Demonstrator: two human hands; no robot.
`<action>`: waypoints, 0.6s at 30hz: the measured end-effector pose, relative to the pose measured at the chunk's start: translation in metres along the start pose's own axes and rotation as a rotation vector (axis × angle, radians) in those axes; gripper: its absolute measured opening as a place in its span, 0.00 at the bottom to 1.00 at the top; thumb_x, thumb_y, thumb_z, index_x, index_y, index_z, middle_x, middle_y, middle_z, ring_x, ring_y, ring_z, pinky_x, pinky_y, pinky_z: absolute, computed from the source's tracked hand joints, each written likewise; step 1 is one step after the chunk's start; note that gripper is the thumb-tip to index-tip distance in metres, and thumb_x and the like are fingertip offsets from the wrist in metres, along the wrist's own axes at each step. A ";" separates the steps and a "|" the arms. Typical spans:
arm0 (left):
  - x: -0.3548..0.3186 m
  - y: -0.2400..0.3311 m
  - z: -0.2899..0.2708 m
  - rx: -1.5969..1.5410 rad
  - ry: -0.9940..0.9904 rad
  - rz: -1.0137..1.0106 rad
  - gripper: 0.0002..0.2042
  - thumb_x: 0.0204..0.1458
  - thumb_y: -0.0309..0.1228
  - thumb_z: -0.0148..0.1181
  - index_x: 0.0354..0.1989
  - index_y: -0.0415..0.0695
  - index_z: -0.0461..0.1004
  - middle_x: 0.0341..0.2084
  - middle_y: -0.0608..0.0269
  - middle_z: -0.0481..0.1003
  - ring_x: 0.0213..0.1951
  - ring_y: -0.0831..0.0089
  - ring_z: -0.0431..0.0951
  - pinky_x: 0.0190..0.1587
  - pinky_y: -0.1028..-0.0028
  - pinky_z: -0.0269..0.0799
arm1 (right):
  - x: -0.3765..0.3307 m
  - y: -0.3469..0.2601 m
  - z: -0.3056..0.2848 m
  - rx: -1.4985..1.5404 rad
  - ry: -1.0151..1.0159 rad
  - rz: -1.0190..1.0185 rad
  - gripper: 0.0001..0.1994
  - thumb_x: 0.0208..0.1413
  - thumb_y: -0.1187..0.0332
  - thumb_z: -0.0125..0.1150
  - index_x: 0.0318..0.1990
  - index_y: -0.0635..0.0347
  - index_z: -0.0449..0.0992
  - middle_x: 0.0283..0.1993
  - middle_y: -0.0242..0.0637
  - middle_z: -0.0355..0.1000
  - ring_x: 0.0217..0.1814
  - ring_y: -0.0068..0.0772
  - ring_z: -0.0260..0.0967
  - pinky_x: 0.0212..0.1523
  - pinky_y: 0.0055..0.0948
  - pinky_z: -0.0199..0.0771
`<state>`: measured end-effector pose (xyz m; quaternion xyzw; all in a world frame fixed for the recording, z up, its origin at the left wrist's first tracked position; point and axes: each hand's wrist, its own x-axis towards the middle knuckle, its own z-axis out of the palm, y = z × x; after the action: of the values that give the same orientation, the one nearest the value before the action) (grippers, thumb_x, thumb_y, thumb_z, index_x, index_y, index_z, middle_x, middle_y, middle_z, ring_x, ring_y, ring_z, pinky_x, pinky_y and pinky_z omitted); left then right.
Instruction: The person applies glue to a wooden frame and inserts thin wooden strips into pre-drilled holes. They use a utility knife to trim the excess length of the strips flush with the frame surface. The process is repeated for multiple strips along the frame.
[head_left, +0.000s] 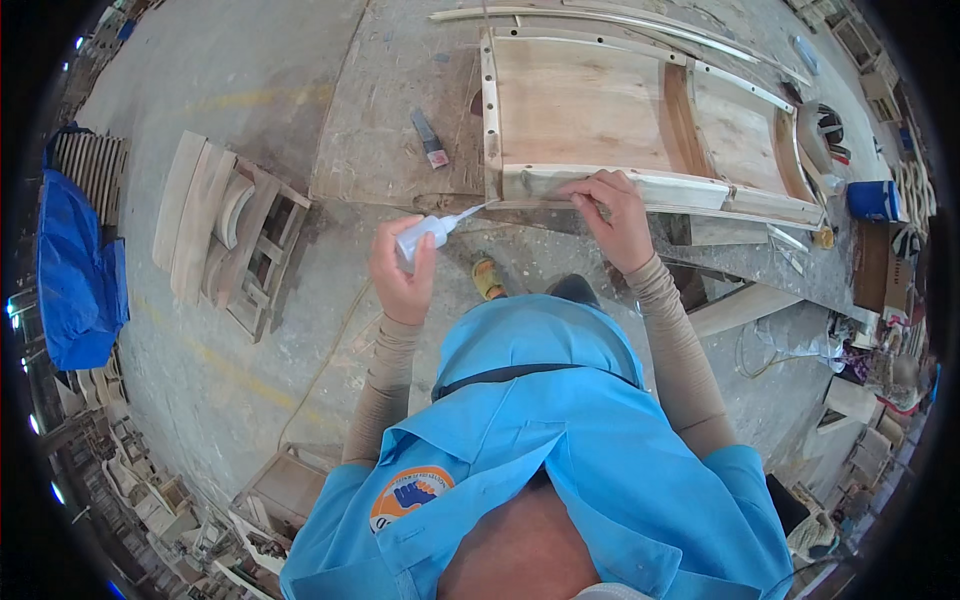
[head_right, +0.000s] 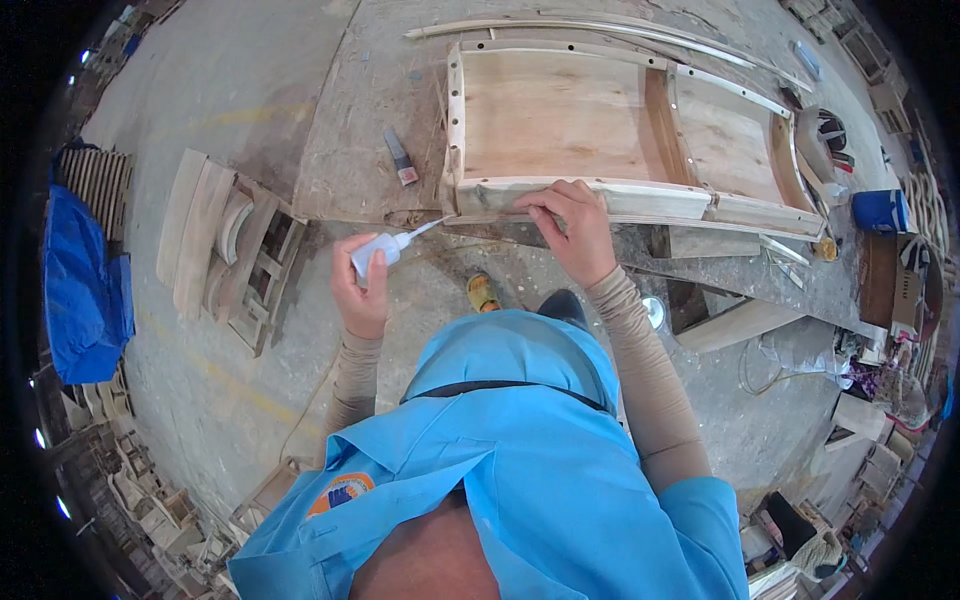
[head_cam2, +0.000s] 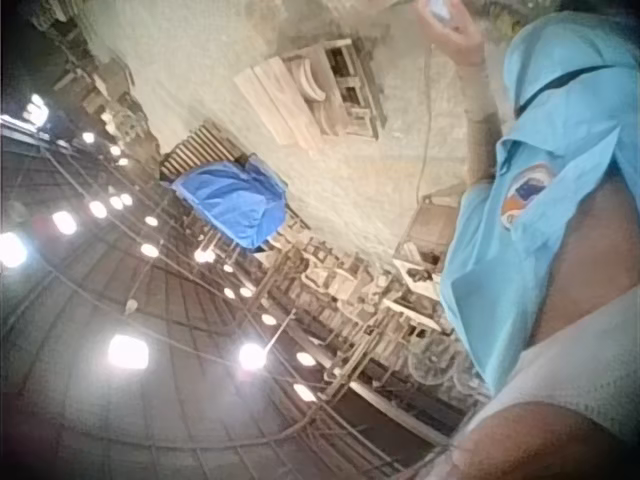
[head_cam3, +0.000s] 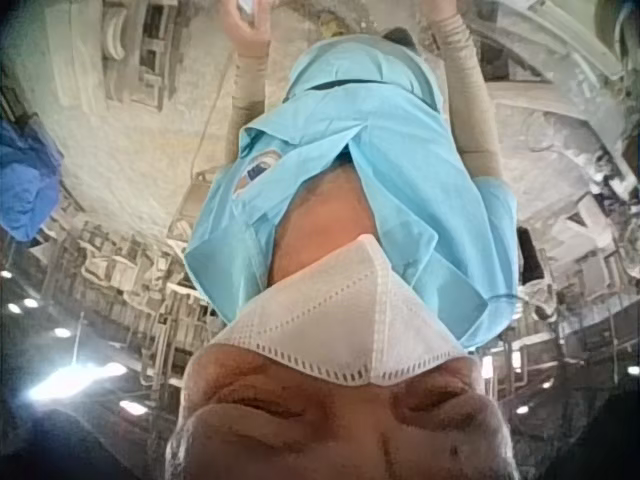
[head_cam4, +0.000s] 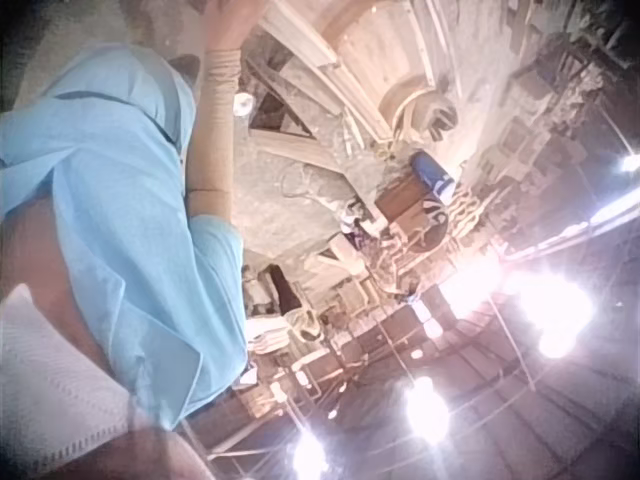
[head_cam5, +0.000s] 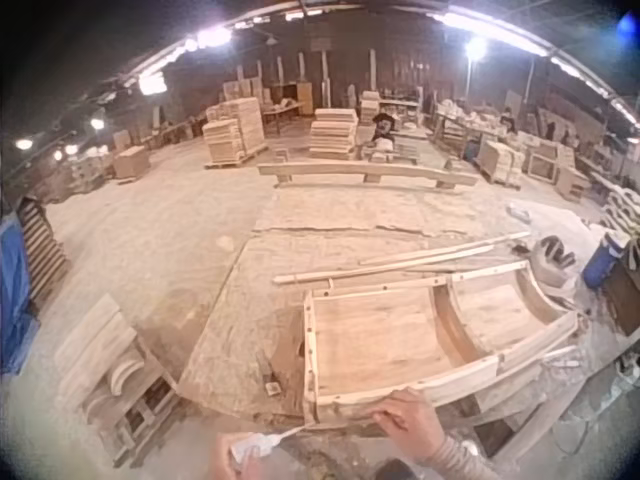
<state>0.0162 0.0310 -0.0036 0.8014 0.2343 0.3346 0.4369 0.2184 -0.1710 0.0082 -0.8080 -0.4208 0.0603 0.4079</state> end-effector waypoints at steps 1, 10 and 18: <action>-0.001 0.002 0.001 -0.006 0.019 -0.020 0.10 0.53 0.28 0.58 0.42 0.38 0.72 0.35 0.54 0.75 0.38 0.65 0.75 0.43 0.70 0.68 | 0.001 0.000 -0.002 -0.002 -0.003 -0.017 0.07 0.51 0.74 0.59 0.37 0.53 0.80 0.29 0.31 0.71 0.34 0.37 0.64 0.40 0.33 0.63; -0.042 0.027 0.031 -0.162 0.315 -0.270 0.12 0.62 0.33 0.51 0.48 0.39 0.68 0.42 0.62 0.70 0.41 0.77 0.70 0.43 0.77 0.67 | 0.013 0.033 -0.063 0.212 0.035 -0.035 0.07 0.55 0.77 0.56 0.39 0.60 0.78 0.30 0.41 0.71 0.32 0.38 0.70 0.35 0.32 0.69; -0.077 0.072 0.101 -0.067 0.604 -0.276 0.14 0.62 0.33 0.52 0.51 0.38 0.67 0.44 0.60 0.70 0.44 0.75 0.71 0.44 0.77 0.68 | 0.020 0.095 -0.097 -0.053 -0.081 -0.232 0.08 0.55 0.75 0.56 0.41 0.56 0.77 0.32 0.37 0.71 0.35 0.39 0.70 0.35 0.33 0.70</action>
<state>0.0456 -0.1118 -0.0069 0.6118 0.4485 0.5021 0.4151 0.3336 -0.2455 0.0099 -0.7614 -0.5291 0.0341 0.3731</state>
